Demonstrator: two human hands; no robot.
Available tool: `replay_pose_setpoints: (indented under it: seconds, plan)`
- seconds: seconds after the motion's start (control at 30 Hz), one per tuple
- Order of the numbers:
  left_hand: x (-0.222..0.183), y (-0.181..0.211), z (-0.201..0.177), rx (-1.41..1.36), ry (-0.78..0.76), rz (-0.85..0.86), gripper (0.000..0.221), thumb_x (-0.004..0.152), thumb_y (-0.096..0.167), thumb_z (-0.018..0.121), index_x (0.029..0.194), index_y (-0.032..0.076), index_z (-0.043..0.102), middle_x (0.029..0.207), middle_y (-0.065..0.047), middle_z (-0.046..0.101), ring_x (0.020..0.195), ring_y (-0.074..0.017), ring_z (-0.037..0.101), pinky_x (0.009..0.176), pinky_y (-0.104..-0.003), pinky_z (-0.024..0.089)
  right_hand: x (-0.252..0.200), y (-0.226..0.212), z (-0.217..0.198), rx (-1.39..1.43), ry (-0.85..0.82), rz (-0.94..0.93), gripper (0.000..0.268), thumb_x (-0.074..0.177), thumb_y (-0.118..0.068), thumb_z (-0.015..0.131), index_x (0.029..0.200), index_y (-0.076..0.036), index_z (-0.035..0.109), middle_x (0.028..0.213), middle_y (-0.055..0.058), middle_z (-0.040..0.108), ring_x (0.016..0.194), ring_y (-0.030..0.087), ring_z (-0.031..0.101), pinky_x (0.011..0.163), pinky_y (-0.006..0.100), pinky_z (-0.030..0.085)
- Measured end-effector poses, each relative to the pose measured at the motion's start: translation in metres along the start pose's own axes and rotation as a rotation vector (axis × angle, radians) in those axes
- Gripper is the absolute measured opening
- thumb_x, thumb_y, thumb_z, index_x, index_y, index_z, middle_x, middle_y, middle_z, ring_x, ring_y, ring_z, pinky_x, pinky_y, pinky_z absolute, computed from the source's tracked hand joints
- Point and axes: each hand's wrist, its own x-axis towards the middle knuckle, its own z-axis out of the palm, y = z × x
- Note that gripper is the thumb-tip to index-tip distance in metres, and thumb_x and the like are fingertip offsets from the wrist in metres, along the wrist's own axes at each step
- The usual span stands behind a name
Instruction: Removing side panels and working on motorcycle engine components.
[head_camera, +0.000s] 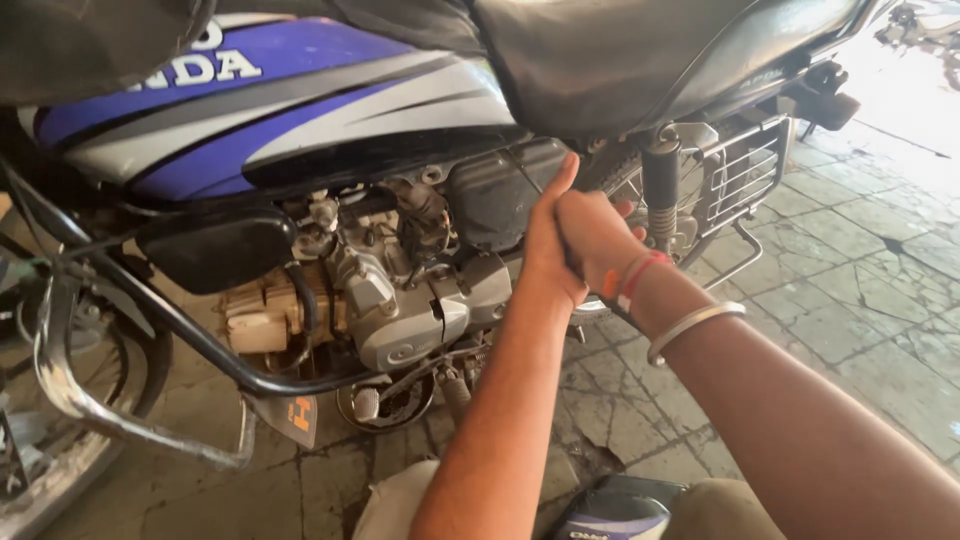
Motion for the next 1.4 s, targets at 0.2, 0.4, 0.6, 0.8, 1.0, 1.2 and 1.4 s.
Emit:
replay_pose_setpoints:
  seconds: [0.2,0.4,0.6,0.8,1.0,1.2,1.4]
  plan:
    - [0.053,-0.019,-0.031,-0.209,-0.323,-0.05,0.054,0.095,0.05,0.061,0.1,-0.003,0.065,0.081,-0.021,0.067,0.071,-0.0338,0.068,0.065,-0.044,0.058,-0.033,-0.01,0.017,-0.73,0.332,-0.313,0.039,0.089,-0.026,0.048,0.106,0.001,0.07,0.102,0.021,0.071,0.099,0.035,0.069,0.09,0.045,0.053]
    - [0.052,-0.027,-0.035,-0.334,-0.588,-0.009,0.041,0.098,0.041,0.054,0.099,0.002,0.066,0.087,-0.023,0.069,0.081,-0.0378,0.066,0.073,-0.045,0.055,-0.072,-0.025,0.04,-1.065,0.524,-0.382,0.047,0.094,-0.031,0.042,0.101,0.0,0.077,0.108,0.028,0.072,0.102,0.045,0.07,0.096,0.049,0.053]
    - [0.043,-0.03,-0.028,-0.461,-0.587,0.027,0.044,0.1,0.041,0.051,0.098,0.0,0.066,0.088,-0.023,0.067,0.085,-0.0359,0.064,0.083,-0.045,0.054,-0.049,-0.004,0.044,-1.197,0.72,-0.581,0.045,0.093,-0.03,0.045,0.087,-0.001,0.079,0.087,0.026,0.074,0.079,0.043,0.074,0.079,0.048,0.057]
    - [0.048,-0.04,-0.032,-0.633,-0.571,0.178,0.04,0.105,0.032,0.048,0.092,0.0,0.068,0.09,-0.015,0.07,0.084,-0.0355,0.062,0.081,-0.049,0.05,-0.058,0.001,0.054,-1.269,0.74,-0.616,0.049,0.097,-0.03,0.044,0.076,-0.002,0.078,0.08,0.025,0.074,0.071,0.042,0.073,0.074,0.047,0.059]
    - [0.04,-0.043,-0.023,-0.705,-0.663,0.203,0.036,0.107,0.033,0.044,0.091,0.01,0.067,0.092,-0.003,0.071,0.084,-0.0277,0.061,0.088,-0.044,0.047,-0.069,-0.006,0.049,-1.312,0.744,-0.724,0.043,0.096,-0.03,0.044,0.086,-0.004,0.076,0.081,0.022,0.073,0.07,0.038,0.073,0.07,0.047,0.058]
    - [0.041,-0.052,-0.024,-0.887,-0.873,0.311,0.032,0.113,0.031,0.039,0.103,0.012,0.062,0.097,-0.002,0.068,0.088,-0.0223,0.06,0.093,-0.041,0.045,-0.072,-0.009,0.047,-1.302,0.741,-0.688,0.042,0.098,-0.032,0.045,0.088,-0.004,0.076,0.08,0.022,0.073,0.071,0.039,0.073,0.072,0.046,0.058]
    - [0.042,-0.046,-0.025,-0.707,-0.696,0.292,0.033,0.111,0.034,0.046,0.099,0.01,0.065,0.095,-0.008,0.069,0.088,-0.0278,0.063,0.089,-0.045,0.047,-0.074,-0.012,0.051,-1.263,0.711,-0.686,0.042,0.101,-0.034,0.047,0.091,-0.004,0.075,0.08,0.022,0.073,0.072,0.039,0.073,0.073,0.046,0.058]
